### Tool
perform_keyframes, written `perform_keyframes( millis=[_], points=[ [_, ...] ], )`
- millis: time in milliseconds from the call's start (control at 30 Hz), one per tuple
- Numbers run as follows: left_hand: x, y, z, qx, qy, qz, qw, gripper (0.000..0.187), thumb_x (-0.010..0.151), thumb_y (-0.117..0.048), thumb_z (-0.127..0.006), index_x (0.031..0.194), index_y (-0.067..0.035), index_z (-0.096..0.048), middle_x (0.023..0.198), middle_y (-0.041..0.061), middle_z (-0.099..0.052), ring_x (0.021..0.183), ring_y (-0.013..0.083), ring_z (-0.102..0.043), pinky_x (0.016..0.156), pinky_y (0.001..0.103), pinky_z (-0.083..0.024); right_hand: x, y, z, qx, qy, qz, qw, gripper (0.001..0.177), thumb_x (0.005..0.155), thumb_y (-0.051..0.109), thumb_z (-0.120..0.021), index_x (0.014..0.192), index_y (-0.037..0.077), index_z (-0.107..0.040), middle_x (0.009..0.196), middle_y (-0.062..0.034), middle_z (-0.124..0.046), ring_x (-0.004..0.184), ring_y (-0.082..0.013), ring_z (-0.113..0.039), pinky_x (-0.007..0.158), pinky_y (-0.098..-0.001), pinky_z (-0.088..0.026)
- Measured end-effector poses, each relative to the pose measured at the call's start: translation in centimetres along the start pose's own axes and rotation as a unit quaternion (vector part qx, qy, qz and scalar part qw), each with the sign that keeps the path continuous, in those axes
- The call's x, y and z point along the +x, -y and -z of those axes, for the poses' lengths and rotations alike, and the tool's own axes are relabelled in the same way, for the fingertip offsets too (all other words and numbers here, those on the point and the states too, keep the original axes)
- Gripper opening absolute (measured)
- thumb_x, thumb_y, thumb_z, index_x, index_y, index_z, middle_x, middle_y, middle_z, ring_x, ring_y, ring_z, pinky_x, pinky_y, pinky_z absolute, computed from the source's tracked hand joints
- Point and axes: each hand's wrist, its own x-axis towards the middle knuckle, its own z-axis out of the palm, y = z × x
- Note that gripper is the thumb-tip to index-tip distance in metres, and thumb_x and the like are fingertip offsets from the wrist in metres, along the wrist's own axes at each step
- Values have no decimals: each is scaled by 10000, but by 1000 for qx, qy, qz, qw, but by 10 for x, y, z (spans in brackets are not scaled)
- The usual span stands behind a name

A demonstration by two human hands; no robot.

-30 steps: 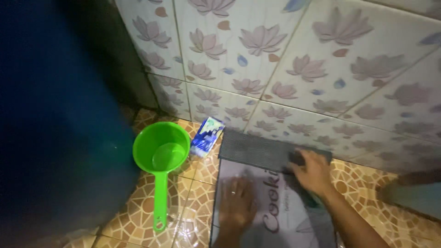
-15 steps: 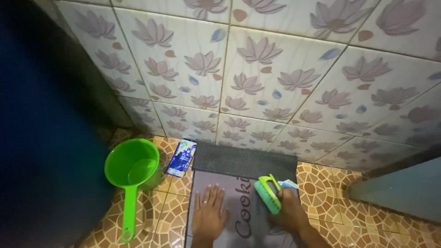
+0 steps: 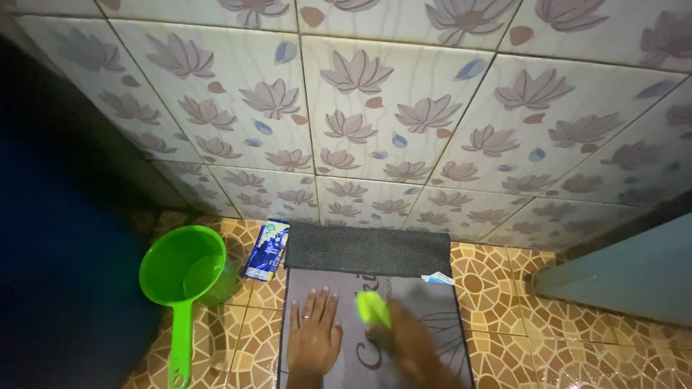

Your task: Scrubbing a floor mat with a brush and soapy water.

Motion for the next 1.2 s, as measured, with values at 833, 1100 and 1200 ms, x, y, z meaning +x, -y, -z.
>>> perform_keyframes(
  millis=[833, 1100, 1200],
  points=[
    [-2, 0, -3, 18, 21, 14, 1000, 554, 899, -268, -502, 1437, -135, -517, 1552, 64, -441, 1458, 283, -335, 1192, 584, -151, 13, -82, 93, -179, -39, -157, 971, 692, 873, 597, -657, 1327, 141, -403, 982, -236, -755, 891, -436, -754, 776, -517, -591],
    [4, 2, -5, 35, 52, 15, 998, 573, 911, -280, -485, 1467, -147, -476, 1578, 46, -396, 1478, 266, -295, 1203, 567, -128, -7, -2, 0, -93, 67, -27, 993, 573, 820, 520, -741, 1188, 126, -548, 1087, -172, -696, 1000, -375, -689, 846, -498, -547],
    [10, 7, -7, 40, 55, 3, 998, 584, 907, -274, -482, 1477, -149, -464, 1587, 44, -388, 1483, 263, -290, 1206, 559, -129, -16, 27, 0, -63, 85, 34, 994, 579, 807, 442, -765, 1202, 96, -523, 1097, -179, -685, 1022, -379, -679, 860, -505, -537]
  ],
)
